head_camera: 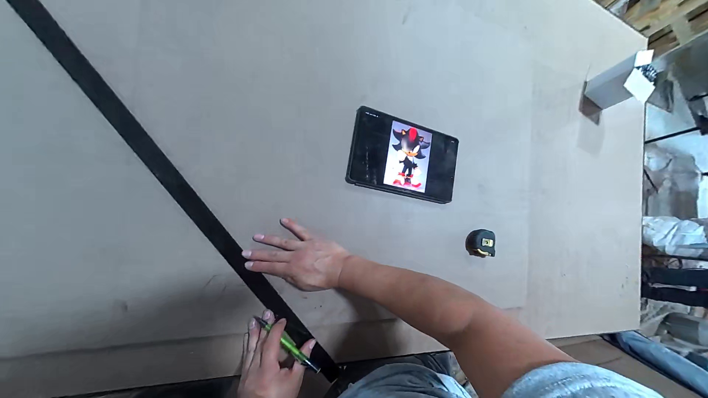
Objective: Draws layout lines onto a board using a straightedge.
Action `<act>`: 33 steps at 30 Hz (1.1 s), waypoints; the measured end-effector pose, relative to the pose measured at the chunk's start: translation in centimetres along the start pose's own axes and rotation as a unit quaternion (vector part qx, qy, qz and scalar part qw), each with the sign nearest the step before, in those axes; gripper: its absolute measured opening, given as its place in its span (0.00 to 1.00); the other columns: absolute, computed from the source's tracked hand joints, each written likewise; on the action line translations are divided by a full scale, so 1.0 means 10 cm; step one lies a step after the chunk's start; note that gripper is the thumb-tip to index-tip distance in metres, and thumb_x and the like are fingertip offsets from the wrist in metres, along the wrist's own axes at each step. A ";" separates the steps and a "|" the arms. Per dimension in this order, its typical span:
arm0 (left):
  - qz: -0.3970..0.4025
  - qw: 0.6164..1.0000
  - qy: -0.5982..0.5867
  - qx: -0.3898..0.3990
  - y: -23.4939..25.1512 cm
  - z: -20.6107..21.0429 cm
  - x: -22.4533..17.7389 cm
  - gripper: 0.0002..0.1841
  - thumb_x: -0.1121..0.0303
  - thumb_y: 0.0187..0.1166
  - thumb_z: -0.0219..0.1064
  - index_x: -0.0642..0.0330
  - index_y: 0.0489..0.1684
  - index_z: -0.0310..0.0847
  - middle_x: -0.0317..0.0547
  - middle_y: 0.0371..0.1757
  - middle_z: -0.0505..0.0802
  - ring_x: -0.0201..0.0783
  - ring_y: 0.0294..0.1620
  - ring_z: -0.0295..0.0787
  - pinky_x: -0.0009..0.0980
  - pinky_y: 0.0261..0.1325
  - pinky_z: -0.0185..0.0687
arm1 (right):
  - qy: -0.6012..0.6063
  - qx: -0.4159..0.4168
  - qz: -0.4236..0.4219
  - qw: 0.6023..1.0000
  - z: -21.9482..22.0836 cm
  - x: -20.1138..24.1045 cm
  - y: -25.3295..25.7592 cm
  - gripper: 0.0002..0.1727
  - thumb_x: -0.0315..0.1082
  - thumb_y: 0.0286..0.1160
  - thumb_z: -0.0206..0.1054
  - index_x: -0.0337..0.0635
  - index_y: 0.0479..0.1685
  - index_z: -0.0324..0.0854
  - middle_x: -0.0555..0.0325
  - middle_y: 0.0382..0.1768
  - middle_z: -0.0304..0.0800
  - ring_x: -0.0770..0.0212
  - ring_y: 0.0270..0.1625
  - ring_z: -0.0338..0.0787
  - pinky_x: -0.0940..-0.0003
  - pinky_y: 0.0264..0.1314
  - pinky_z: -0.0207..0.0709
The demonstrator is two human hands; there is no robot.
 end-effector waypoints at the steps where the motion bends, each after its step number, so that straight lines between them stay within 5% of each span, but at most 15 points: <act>1: -0.001 1.000 0.000 0.002 0.00 0.00 0.01 0.39 0.42 0.72 0.72 0.67 0.74 0.79 0.69 0.80 0.79 0.69 0.87 0.66 0.60 0.88 0.62 | 0.002 0.003 -0.001 1.000 0.00 0.00 0.00 0.30 0.37 0.84 0.58 0.63 0.87 0.72 0.73 0.88 0.69 0.59 0.96 0.53 0.36 0.97 0.28; 26: -0.017 1.000 0.005 -0.002 0.04 0.02 -0.05 0.37 0.42 0.73 0.72 0.65 0.72 0.82 0.65 0.81 0.79 0.66 0.87 0.68 0.58 0.85 0.67 | 0.039 0.002 0.005 0.999 -0.07 -0.03 -0.03 0.30 0.34 0.85 0.55 0.60 0.87 0.71 0.71 0.89 0.68 0.56 0.96 0.54 0.36 0.98 0.31; 33: -0.039 0.999 0.003 0.006 -0.06 0.00 0.05 0.34 0.48 0.73 0.78 0.53 0.77 0.78 0.45 0.88 0.75 0.47 0.93 0.59 0.51 0.93 0.59 | 0.023 -0.017 -0.069 0.997 0.00 -0.14 0.13 0.28 0.34 0.86 0.50 0.58 0.85 0.75 0.69 0.86 0.73 0.53 0.94 0.59 0.34 0.96 0.38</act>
Point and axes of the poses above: each hand's wrist, its own y-axis towards the middle knuckle, its own z-axis out of the palm, x = y × z, the point moved 3 cm from there along y, towards the middle knuckle
